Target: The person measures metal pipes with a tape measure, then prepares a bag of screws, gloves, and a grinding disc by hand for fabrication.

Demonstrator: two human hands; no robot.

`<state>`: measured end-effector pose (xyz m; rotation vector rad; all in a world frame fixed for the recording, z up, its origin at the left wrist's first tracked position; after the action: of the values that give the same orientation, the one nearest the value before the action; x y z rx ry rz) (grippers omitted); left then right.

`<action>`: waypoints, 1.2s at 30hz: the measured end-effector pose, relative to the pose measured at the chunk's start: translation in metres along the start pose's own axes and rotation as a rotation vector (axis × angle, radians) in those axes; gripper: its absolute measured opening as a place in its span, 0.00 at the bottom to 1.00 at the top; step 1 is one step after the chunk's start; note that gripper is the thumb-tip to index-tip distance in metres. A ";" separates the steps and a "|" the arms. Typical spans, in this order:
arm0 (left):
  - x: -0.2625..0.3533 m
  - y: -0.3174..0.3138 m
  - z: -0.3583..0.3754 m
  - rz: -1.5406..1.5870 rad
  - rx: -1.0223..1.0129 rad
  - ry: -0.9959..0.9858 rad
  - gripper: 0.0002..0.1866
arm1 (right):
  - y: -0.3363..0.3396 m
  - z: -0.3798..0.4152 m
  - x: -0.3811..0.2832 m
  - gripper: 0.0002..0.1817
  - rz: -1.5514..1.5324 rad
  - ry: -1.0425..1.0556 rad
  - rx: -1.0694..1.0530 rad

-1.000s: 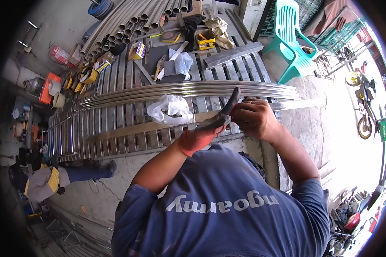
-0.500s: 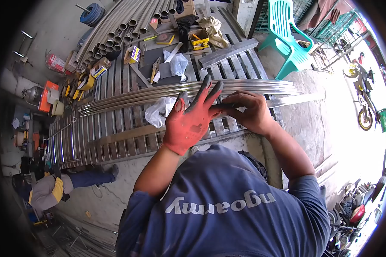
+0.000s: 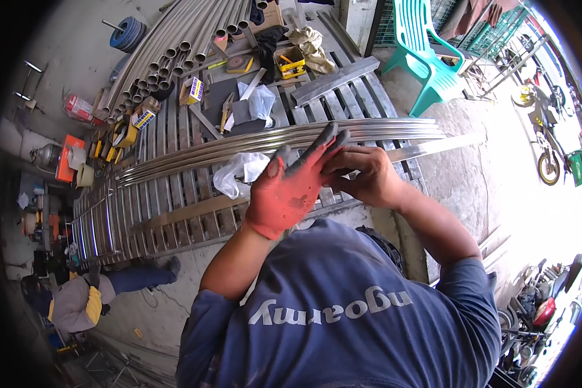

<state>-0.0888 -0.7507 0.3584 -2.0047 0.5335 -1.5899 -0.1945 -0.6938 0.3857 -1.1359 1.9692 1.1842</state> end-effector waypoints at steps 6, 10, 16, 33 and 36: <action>0.030 0.036 -0.003 0.295 0.213 -0.230 0.57 | 0.032 0.002 0.033 0.27 -0.292 -0.260 0.428; 0.042 0.032 -0.009 0.302 0.273 -0.321 0.54 | 0.001 0.004 0.038 0.19 -0.193 -0.398 0.320; 0.050 0.028 -0.016 0.340 0.238 -0.439 0.53 | -0.042 0.000 0.060 0.28 -0.675 -0.588 0.228; 0.057 0.144 -0.011 0.152 0.601 -0.721 0.47 | -0.103 -0.020 -0.011 0.10 0.470 0.190 -0.029; 0.061 0.131 -0.014 0.138 0.674 -0.771 0.39 | -0.104 -0.028 0.017 0.10 0.412 -0.130 -0.030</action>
<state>-0.0859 -0.8928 0.3266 -1.7862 -0.1526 -0.6650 -0.1123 -0.7503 0.3420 -0.6609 2.1491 1.4561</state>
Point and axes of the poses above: each hand's wrist, its own z-axis away from the middle knuckle, its own y-axis out of the back of the hand, x = y × z, the point moved 9 cm from there along -z, towards the middle knuckle, and after that the axes turned 11 degrees about -z, right-handed, at the moved point
